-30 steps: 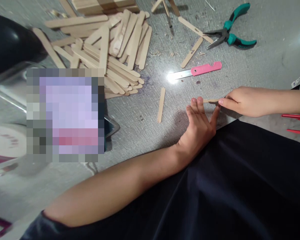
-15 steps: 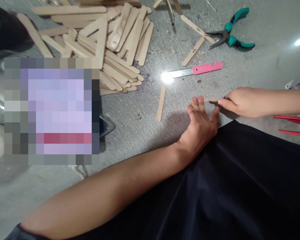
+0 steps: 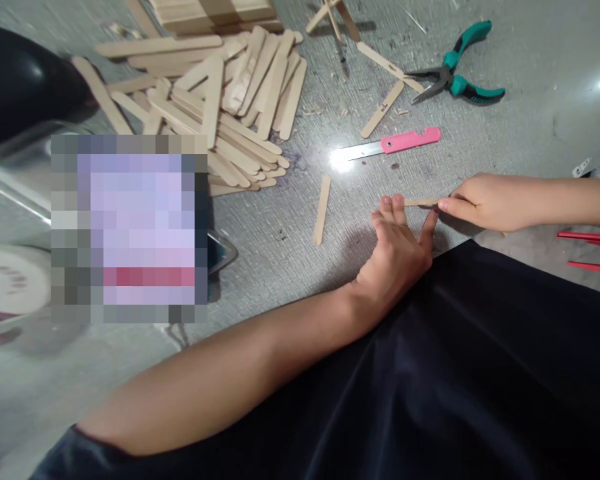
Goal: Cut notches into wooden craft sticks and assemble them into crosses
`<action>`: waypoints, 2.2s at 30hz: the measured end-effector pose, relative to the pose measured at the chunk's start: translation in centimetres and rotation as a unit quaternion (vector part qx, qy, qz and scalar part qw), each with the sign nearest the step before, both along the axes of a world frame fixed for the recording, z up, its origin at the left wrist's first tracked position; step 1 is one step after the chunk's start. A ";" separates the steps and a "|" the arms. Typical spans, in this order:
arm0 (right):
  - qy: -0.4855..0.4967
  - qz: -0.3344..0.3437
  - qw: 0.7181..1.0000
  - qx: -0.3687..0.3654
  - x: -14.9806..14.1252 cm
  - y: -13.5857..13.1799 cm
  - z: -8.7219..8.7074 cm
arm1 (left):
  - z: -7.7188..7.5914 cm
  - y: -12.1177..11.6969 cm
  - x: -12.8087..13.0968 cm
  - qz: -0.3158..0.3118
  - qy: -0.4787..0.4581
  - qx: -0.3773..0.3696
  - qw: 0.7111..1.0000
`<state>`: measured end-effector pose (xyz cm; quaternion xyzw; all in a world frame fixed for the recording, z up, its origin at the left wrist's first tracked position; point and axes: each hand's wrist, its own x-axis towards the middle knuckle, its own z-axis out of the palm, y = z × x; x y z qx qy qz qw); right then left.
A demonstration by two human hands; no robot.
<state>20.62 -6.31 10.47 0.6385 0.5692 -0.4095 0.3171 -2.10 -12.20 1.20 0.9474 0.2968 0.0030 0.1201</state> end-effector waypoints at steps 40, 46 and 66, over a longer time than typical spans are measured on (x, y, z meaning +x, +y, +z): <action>-0.033 0.018 0.999 -0.017 -0.6 0.6 0.2 | -0.2 0.1 -0.1 0.027 -0.053 -0.070 0.996; -0.040 0.033 0.999 -0.005 -0.5 0.5 -0.1 | 0.5 0.9 0.0 -0.022 -0.025 -0.030 0.999; 0.064 0.047 0.986 0.146 1.6 -1.8 -1.8 | -2.3 7.7 -1.9 0.086 -0.188 -0.068 0.976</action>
